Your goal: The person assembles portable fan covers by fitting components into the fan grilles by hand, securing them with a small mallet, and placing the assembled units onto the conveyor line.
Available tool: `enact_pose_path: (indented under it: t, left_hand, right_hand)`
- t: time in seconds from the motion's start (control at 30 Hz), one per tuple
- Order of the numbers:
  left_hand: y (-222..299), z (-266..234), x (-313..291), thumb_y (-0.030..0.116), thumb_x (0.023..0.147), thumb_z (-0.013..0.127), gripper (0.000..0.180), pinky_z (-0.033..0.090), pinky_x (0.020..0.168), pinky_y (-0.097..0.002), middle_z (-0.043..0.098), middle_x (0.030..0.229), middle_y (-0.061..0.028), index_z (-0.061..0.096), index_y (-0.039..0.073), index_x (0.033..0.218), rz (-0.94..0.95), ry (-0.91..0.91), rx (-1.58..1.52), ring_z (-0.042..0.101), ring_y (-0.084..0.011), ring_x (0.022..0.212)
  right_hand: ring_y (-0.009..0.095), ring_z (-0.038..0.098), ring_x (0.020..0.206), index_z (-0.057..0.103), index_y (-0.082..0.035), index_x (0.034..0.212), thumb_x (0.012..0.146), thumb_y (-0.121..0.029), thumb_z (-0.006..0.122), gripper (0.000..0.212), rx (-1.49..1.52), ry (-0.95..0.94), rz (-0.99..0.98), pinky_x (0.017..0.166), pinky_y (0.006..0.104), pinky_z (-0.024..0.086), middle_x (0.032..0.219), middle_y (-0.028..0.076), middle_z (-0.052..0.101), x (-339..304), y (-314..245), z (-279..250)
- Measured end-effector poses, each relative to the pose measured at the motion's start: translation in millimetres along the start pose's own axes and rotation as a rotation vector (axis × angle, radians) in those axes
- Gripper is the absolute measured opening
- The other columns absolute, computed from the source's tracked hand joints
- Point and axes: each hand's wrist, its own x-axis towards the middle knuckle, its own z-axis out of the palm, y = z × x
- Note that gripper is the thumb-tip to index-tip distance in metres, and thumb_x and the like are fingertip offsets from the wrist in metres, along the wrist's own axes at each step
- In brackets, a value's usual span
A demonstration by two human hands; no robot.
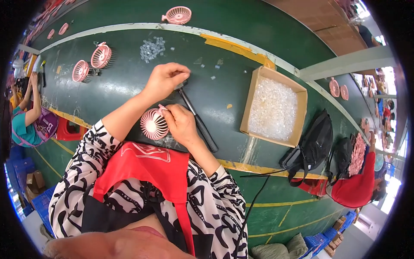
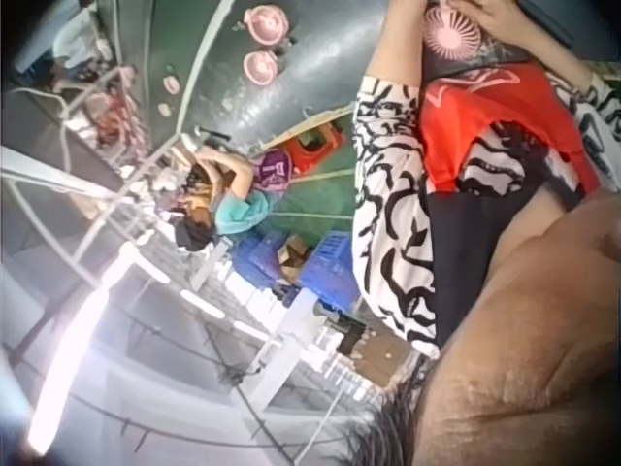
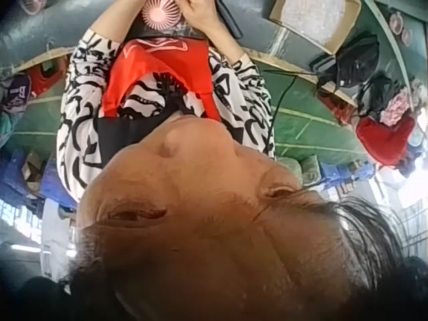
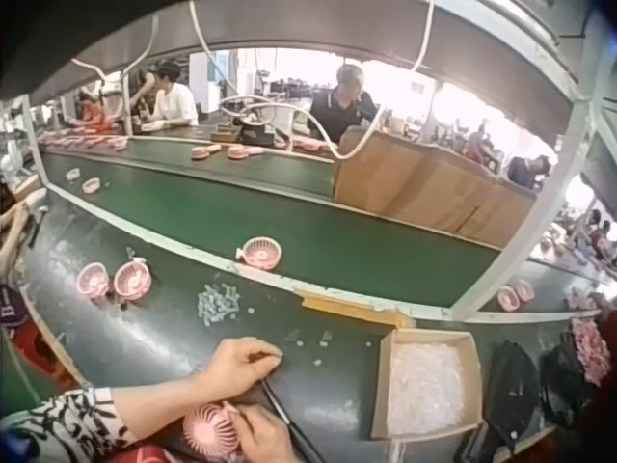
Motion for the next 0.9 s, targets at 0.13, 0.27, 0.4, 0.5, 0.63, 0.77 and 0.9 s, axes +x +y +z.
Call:
enact_pose_path:
  t: [0.13,0.27,0.4,0.5,0.63,0.77,0.9]
  left_hand:
    - [1.5,-36.7,-40.2,0.007,0.089,0.069,0.018,0.048,0.072,-0.0225,0.07,0.09,-0.0061,0.069,-0.001,0.106,-0.347,-0.007,-0.464,0.061,-0.009,0.078]
    - [-11.0,-58.5,-67.0,0.007,0.09,0.068,0.015,0.049,0.071,-0.0223,0.071,0.092,-0.0071,0.071,0.002,0.104,-0.48,-0.07,-0.692,0.059,-0.0088,0.075]
    - [-14.6,-70.6,-81.7,0.008,0.089,0.069,0.014,0.05,0.073,-0.0237,0.07,0.091,-0.0067,0.071,0.002,0.102,-0.54,-0.106,-0.831,0.059,-0.0102,0.077]
    - [-17.5,-75.0,-89.0,0.008,0.089,0.07,0.015,0.05,0.075,-0.0245,0.07,0.091,-0.0066,0.071,0.002,0.102,-0.551,-0.136,-0.816,0.06,-0.0108,0.079]
    - [-17.3,-78.7,-95.7,0.008,0.088,0.071,0.016,0.051,0.076,-0.0256,0.07,0.091,-0.0066,0.071,0.001,0.102,-0.565,-0.152,-0.807,0.062,-0.0118,0.081]
    - [-16.7,-81.6,-99.4,0.007,0.087,0.071,0.017,0.052,0.08,-0.027,0.071,0.092,-0.0077,0.07,-0.001,0.102,-0.527,-0.18,-0.81,0.065,-0.0144,0.084]
    - [-15.1,-81.0,-102.4,0.007,0.087,0.072,0.019,0.054,0.08,-0.0265,0.073,0.092,-0.0101,0.071,-0.003,0.103,-0.483,-0.155,-0.789,0.068,-0.015,0.083]
  right_hand:
    - [0.022,0.065,0.07,0.066,0.003,0.094,0.092,-0.008,0.064,0.011,0.077,-0.018,0.04,0.064,0.0309,0.05,0.08,0.012,0.066,0.5,-3.0,-3.7]
    - [0.009,0.06,0.072,0.068,0.004,0.098,0.093,-0.01,0.064,0.014,0.209,-0.066,0.202,0.064,0.0237,0.048,0.08,0.003,0.066,3.5,-1.3,-7.9]
    - [0.005,0.058,0.073,0.07,0.003,0.1,0.094,-0.013,0.066,0.018,0.323,-0.125,0.388,0.066,0.021,0.047,0.081,-0.001,0.066,9.8,-11.6,-14.0]
    - [0.005,0.058,0.073,0.07,0.003,0.1,0.095,-0.014,0.066,0.019,0.366,-0.133,0.429,0.066,0.0205,0.047,0.082,-0.001,0.067,12.4,-16.9,-11.4]
    - [0.005,0.058,0.073,0.07,0.004,0.099,0.095,-0.015,0.066,0.02,0.427,-0.119,0.448,0.064,0.0203,0.047,0.083,0.0,0.067,14.5,-19.6,-5.4]
    - [0.005,0.058,0.071,0.07,0.004,0.098,0.095,-0.014,0.066,0.019,0.46,-0.139,0.468,0.063,0.0202,0.047,0.082,0.0,0.067,15.4,-22.7,-1.8]
    - [0.005,0.058,0.07,0.07,0.004,0.098,0.095,-0.014,0.066,0.019,0.475,-0.121,0.478,0.063,0.0202,0.047,0.081,0.0,0.067,14.8,-21.9,0.1]
